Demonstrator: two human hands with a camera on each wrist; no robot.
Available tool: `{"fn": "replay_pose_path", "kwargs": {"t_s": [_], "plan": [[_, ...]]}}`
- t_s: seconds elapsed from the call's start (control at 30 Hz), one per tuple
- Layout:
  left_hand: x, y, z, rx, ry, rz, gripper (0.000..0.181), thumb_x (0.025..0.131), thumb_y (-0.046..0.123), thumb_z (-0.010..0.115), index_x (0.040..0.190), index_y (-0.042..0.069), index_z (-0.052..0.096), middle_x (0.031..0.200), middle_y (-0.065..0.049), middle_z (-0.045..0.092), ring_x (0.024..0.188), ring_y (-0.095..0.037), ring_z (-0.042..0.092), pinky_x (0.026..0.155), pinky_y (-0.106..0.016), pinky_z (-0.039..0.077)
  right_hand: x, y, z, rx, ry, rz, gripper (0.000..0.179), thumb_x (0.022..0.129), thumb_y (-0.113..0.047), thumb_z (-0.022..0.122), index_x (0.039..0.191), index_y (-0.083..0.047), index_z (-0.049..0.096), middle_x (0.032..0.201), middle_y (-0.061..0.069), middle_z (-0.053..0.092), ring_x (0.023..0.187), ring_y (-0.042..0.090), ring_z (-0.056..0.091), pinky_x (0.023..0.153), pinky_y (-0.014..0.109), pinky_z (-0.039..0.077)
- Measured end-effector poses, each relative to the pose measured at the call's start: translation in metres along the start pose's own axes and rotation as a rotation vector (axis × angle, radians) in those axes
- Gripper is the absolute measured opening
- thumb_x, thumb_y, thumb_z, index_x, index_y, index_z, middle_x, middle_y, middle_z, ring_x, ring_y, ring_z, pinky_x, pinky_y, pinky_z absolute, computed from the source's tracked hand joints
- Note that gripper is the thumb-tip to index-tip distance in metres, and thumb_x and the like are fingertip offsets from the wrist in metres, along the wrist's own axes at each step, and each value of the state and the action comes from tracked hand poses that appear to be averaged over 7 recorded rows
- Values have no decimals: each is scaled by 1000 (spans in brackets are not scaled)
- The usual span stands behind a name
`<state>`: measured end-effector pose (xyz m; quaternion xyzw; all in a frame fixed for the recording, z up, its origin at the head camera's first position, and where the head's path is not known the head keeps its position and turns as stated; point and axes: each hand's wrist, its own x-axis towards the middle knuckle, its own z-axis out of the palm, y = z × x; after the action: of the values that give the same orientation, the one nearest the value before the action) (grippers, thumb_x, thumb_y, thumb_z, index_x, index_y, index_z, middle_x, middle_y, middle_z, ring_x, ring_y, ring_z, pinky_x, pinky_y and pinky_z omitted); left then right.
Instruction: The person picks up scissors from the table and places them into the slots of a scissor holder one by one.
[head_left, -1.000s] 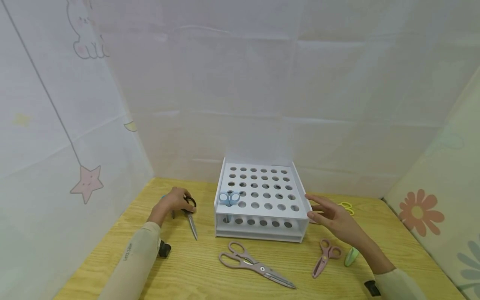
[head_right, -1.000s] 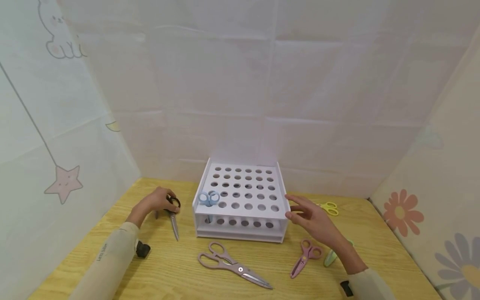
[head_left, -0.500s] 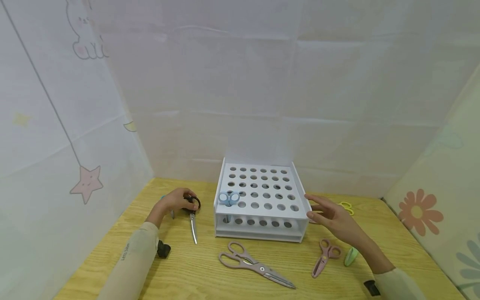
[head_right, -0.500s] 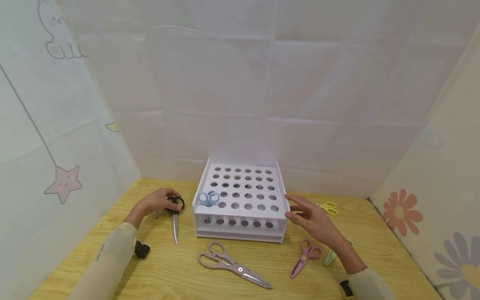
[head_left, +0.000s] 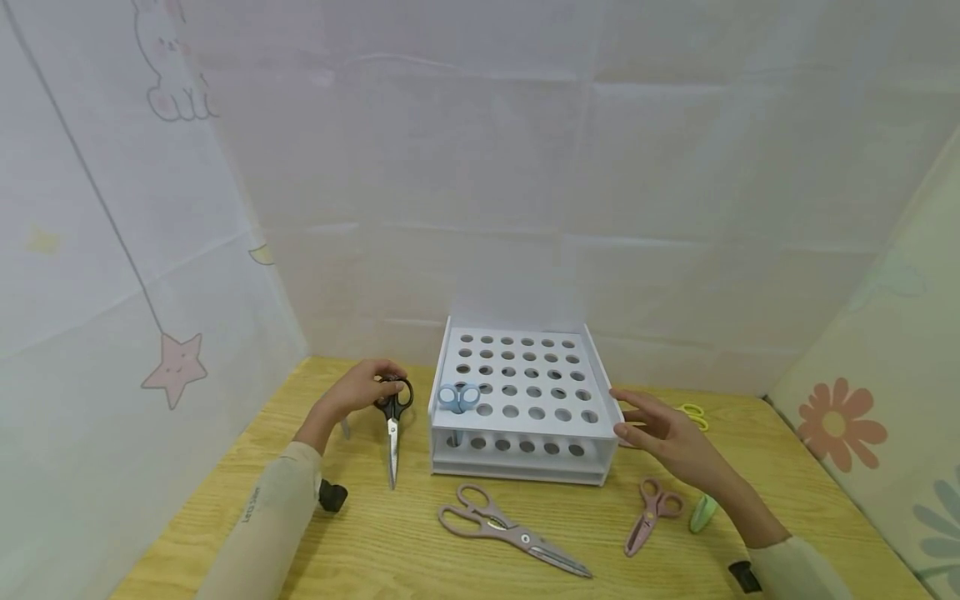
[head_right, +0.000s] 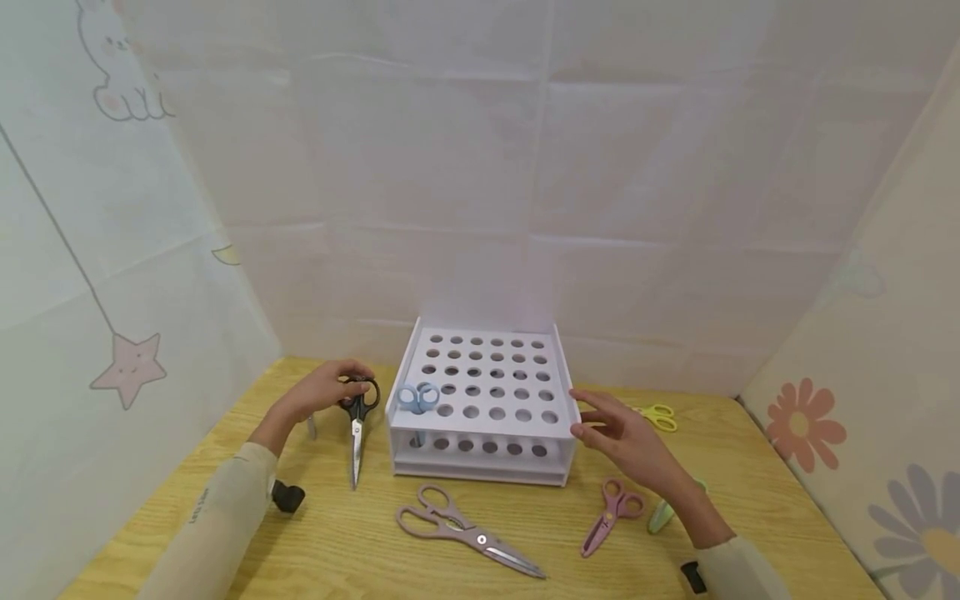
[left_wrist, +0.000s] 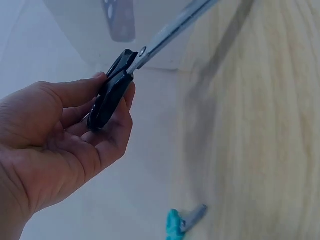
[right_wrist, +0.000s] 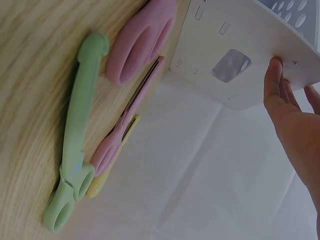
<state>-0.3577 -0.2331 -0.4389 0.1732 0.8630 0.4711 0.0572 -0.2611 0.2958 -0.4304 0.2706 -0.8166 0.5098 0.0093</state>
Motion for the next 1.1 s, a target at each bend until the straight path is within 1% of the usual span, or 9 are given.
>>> {"fn": "replay_pose_path", "kwargs": {"t_s": [0.1, 0.3, 0.4, 0.53, 0.63, 0.7, 0.8, 0.9, 1.1], "plan": [[1, 12, 1, 22, 5, 20, 26, 103, 14, 63, 127, 4, 65, 120, -14, 62, 87, -23, 66, 73, -38, 56, 0, 0, 0, -5, 4, 0, 57, 102, -12, 64, 155, -11, 43, 153, 18, 40, 125, 42, 54, 85, 39, 57], [0, 35, 2, 73, 26, 93, 25, 102, 11, 63, 125, 1, 66, 116, -13, 65, 83, -22, 67, 71, -37, 57, 0, 2, 1, -8, 6, 1, 57, 102, -13, 64, 155, -11, 43, 153, 18, 41, 124, 39, 55, 84, 38, 57], [-1, 46, 2, 95, 43, 139, 22, 101, 7, 64, 122, 0, 67, 114, -15, 66, 86, -23, 69, 71, -39, 58, 0, 2, 0, -3, 3, -2, 57, 102, -12, 63, 155, -10, 43, 153, 19, 40, 125, 39, 55, 85, 39, 57], [-5, 59, 1, 105, 66, 157, 21, 100, 3, 64, 121, 0, 68, 114, -19, 66, 91, -26, 70, 72, -43, 59, 1, 0, 1, 5, -1, -6, 57, 103, -11, 63, 155, -9, 42, 153, 19, 40, 125, 37, 56, 85, 37, 57], [-8, 67, 0, 121, 85, 153, 22, 100, 4, 64, 122, 1, 68, 114, -17, 66, 88, -26, 70, 70, -40, 59, 1, 0, 1, 12, -2, -9, 57, 103, -10, 63, 155, -7, 42, 153, 20, 40, 125, 32, 57, 85, 37, 57], [-8, 70, -1, 125, 107, 146, 22, 101, 6, 64, 122, 3, 69, 115, -14, 67, 85, -23, 70, 69, -36, 58, 1, 0, 1, 10, 0, -9, 57, 103, -10, 63, 155, -7, 42, 153, 20, 40, 124, 29, 58, 85, 37, 57], [-11, 76, -4, 126, 152, 151, 23, 101, 8, 65, 123, 5, 69, 115, -13, 68, 86, -22, 70, 69, -35, 58, 1, 1, 1, 12, -2, -9, 57, 103, -11, 63, 156, -8, 42, 153, 20, 39, 124, 31, 57, 85, 39, 57], [-15, 82, -8, 125, 203, 178, 23, 101, 7, 65, 123, 5, 69, 112, -14, 69, 86, -23, 70, 72, -38, 58, 1, 3, 1, 13, -4, -10, 57, 103, -11, 62, 156, -9, 42, 153, 20, 39, 124, 33, 57, 85, 39, 57], [-21, 94, -11, 103, 317, 247, 26, 101, 10, 66, 126, 8, 69, 113, -14, 69, 77, -24, 70, 70, -39, 58, 2, 5, 1, 24, -7, -20, 57, 103, -10, 62, 156, -8, 41, 153, 22, 39, 123, 26, 59, 84, 37, 57]]}}
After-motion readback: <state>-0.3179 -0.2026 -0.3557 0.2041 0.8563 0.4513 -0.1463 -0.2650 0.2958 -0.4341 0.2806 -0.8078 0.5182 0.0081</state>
